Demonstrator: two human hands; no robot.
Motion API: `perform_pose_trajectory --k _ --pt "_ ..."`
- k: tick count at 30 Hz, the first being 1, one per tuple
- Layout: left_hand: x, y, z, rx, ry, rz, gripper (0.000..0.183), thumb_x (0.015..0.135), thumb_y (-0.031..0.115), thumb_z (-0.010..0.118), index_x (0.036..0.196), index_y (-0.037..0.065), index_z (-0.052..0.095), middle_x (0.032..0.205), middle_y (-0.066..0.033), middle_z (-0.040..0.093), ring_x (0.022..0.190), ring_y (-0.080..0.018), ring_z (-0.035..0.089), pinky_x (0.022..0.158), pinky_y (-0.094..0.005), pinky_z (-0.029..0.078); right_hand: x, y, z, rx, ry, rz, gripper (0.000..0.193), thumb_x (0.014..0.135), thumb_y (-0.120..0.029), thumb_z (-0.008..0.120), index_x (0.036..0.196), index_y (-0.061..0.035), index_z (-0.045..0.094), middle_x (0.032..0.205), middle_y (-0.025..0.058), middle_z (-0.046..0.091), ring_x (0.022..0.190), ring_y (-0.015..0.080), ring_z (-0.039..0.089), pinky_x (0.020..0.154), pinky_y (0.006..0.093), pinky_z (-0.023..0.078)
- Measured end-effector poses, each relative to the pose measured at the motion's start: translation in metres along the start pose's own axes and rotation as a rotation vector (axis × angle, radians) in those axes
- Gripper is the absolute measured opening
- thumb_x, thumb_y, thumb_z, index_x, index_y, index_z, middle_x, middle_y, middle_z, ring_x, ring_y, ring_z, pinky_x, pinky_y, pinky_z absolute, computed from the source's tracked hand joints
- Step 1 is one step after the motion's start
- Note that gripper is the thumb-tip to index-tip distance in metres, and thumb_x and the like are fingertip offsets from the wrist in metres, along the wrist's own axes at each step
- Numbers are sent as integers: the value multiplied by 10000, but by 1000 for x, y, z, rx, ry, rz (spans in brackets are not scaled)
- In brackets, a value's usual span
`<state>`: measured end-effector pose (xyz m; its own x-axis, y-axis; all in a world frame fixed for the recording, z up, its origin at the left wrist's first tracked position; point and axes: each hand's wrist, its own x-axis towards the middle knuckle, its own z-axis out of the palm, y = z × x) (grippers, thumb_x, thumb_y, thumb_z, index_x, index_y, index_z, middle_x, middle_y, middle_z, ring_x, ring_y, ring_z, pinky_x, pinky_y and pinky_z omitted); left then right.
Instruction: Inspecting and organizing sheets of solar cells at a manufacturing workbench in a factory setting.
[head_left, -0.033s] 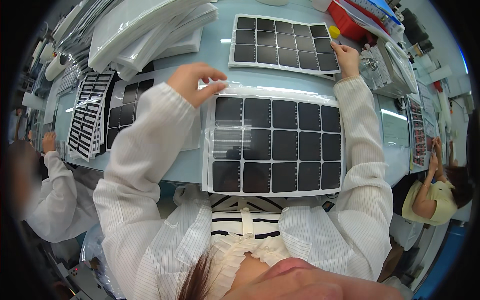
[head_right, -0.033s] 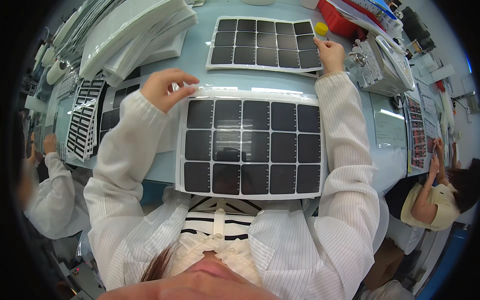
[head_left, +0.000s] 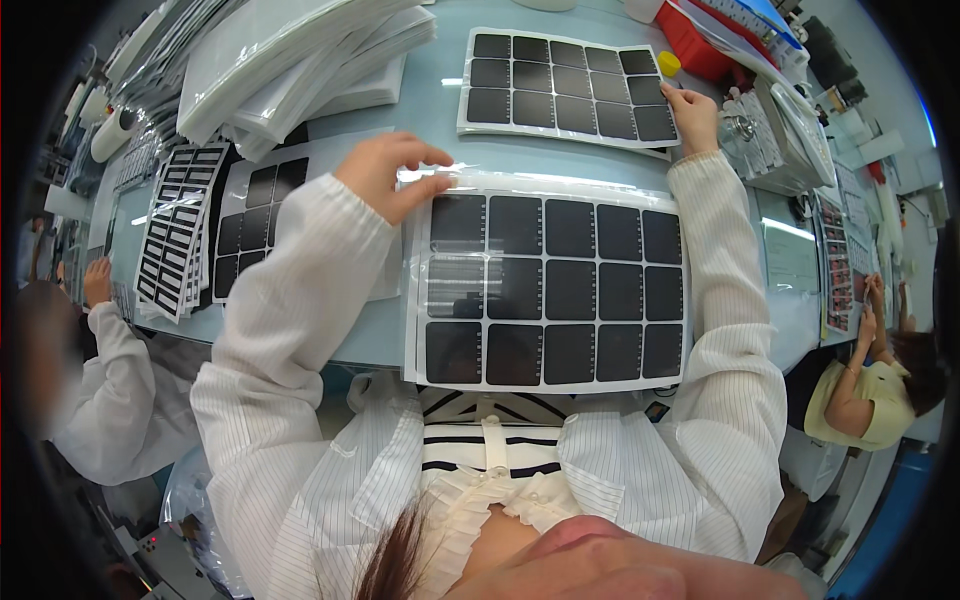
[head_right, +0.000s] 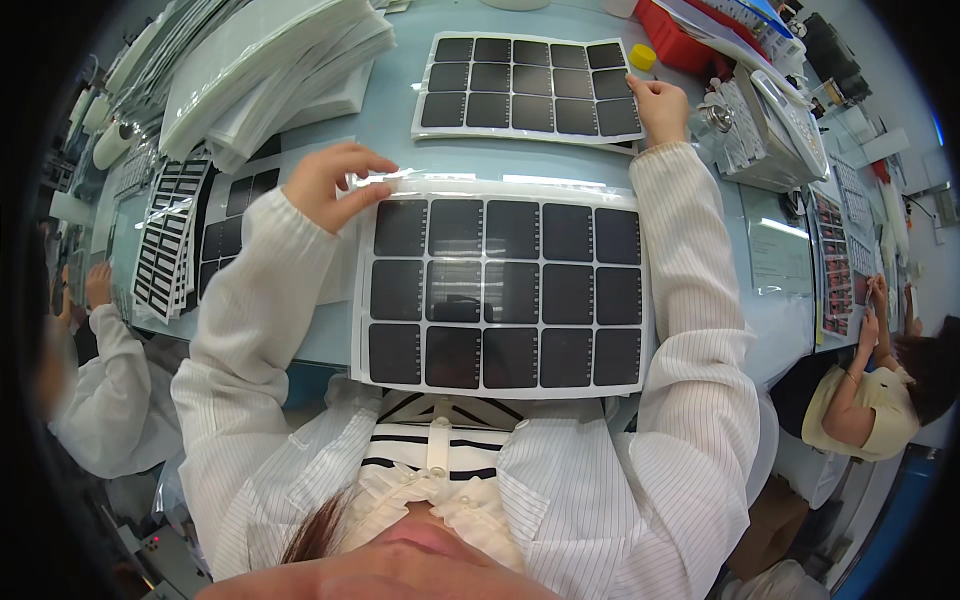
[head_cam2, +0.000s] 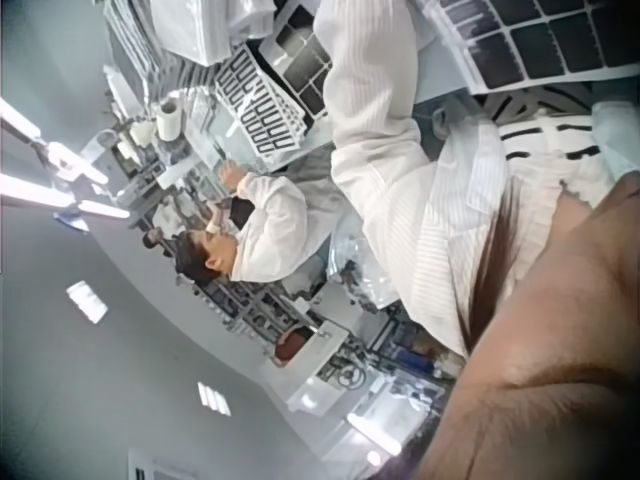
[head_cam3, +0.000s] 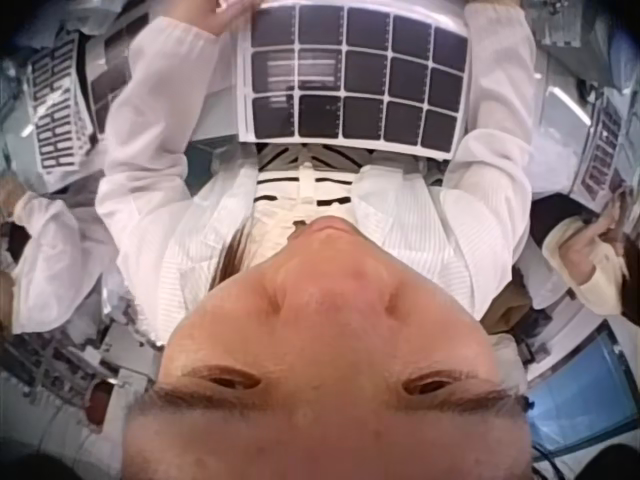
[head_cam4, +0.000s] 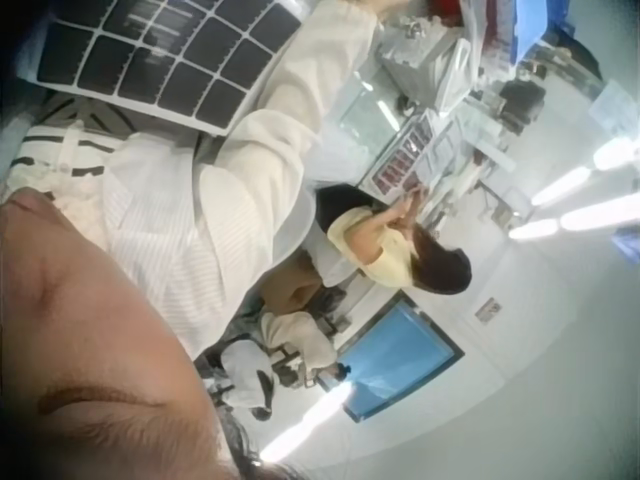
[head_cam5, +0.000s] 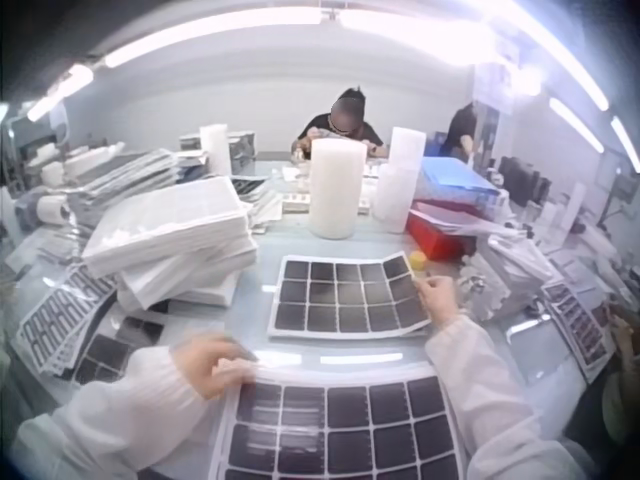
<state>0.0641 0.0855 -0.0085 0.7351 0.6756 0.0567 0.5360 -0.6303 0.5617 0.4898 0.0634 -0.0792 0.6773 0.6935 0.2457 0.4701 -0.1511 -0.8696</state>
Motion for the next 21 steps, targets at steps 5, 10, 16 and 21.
perform_pose_trajectory --k 5,10,16,21 --pt "-19 2 12 -42 9 -16 344 754 258 685 1037 73 624 1054 -115 567 954 -245 543 782 -340 465 -3 -8 1 65 -101 91 297 741 -252 696 741 43 663 615 13 592 566 79 496 542 242 393" --pt "-21 2 16 -113 94 -39 352 687 146 733 1019 76 638 1063 -87 587 922 -200 547 731 -273 445 -6 -10 1 -32 -57 34 305 742 -269 690 783 33 673 657 33 626 586 73 520 557 237 411" --pt "-23 2 20 -154 132 -45 375 656 121 754 1013 87 643 1086 -81 578 975 -209 543 763 -286 456 -10 -10 -9 -247 -78 105 357 736 -339 678 844 1 679 723 69 656 656 141 601 646 266 458" --pt "-24 -2 24 -95 220 42 340 646 112 757 971 94 660 1060 -77 581 973 -209 543 754 -286 455 -28 -18 -29 -604 -181 18 401 730 -398 665 898 -35 678 845 98 670 754 192 626 729 287 473"
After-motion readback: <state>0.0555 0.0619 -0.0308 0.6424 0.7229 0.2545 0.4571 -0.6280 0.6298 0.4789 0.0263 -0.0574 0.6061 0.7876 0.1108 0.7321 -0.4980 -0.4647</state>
